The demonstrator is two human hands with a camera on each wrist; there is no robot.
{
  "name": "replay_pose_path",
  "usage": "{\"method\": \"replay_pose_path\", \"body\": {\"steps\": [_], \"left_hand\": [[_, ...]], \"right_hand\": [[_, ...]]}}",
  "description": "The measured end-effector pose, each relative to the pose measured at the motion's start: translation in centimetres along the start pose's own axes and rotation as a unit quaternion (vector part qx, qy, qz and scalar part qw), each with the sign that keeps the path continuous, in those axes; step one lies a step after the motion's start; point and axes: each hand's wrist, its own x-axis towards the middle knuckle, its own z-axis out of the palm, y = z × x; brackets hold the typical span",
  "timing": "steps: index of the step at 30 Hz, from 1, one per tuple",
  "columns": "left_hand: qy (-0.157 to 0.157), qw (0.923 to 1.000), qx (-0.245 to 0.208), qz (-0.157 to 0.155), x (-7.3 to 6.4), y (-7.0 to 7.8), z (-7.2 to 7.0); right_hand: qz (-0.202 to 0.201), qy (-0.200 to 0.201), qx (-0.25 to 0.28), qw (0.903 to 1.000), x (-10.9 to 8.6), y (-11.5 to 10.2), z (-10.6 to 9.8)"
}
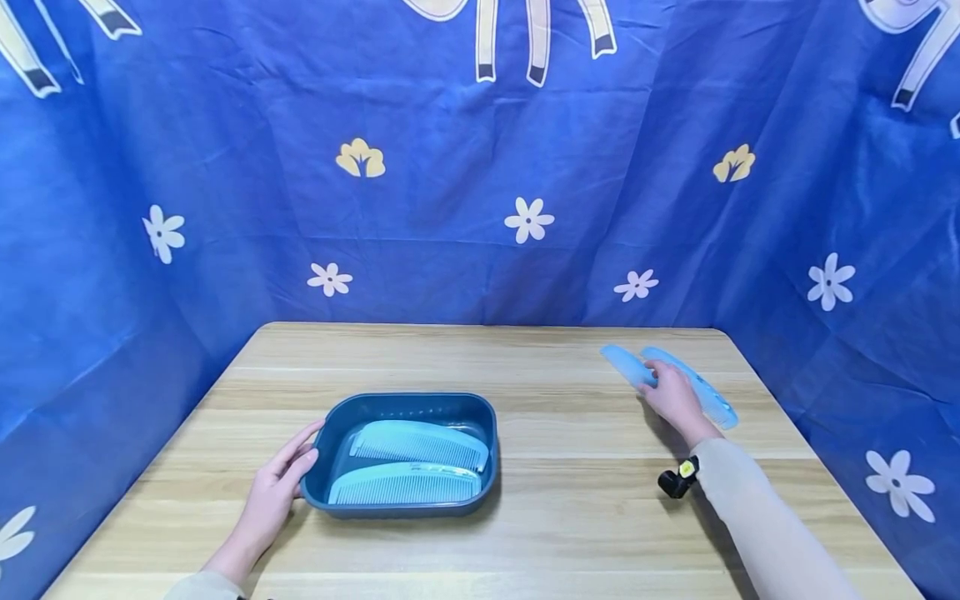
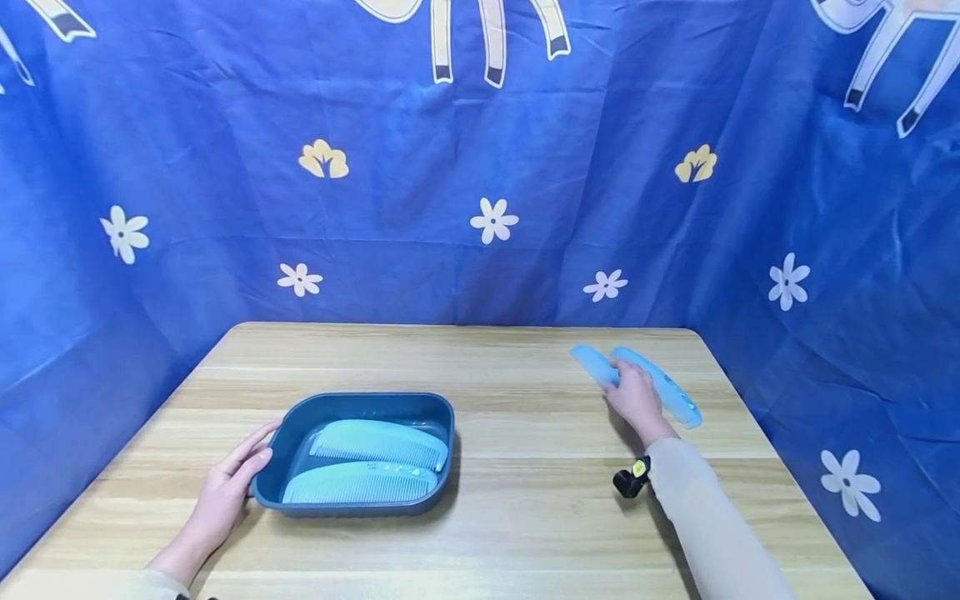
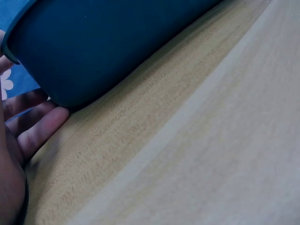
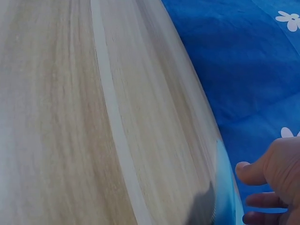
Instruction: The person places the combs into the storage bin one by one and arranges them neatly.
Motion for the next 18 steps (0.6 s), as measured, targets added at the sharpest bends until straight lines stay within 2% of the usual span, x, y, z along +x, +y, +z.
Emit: {"method": "replay_pose_path", "body": {"steps": [10, 18], "left_hand": [[-0.003, 1.0000, 0.003, -0.005, 0.1, 0.0, 0.0], [-0.001, 1.0000, 0.000, -0.003, 0.2, -0.1, -0.1]], "right_hand": [[0.031, -0.008, -0.033, 0.9989, 0.4, 0.7, 0.5], [0.036, -0.026, -0.051, 0.9977, 1.2, 1.3, 0.6]]}}
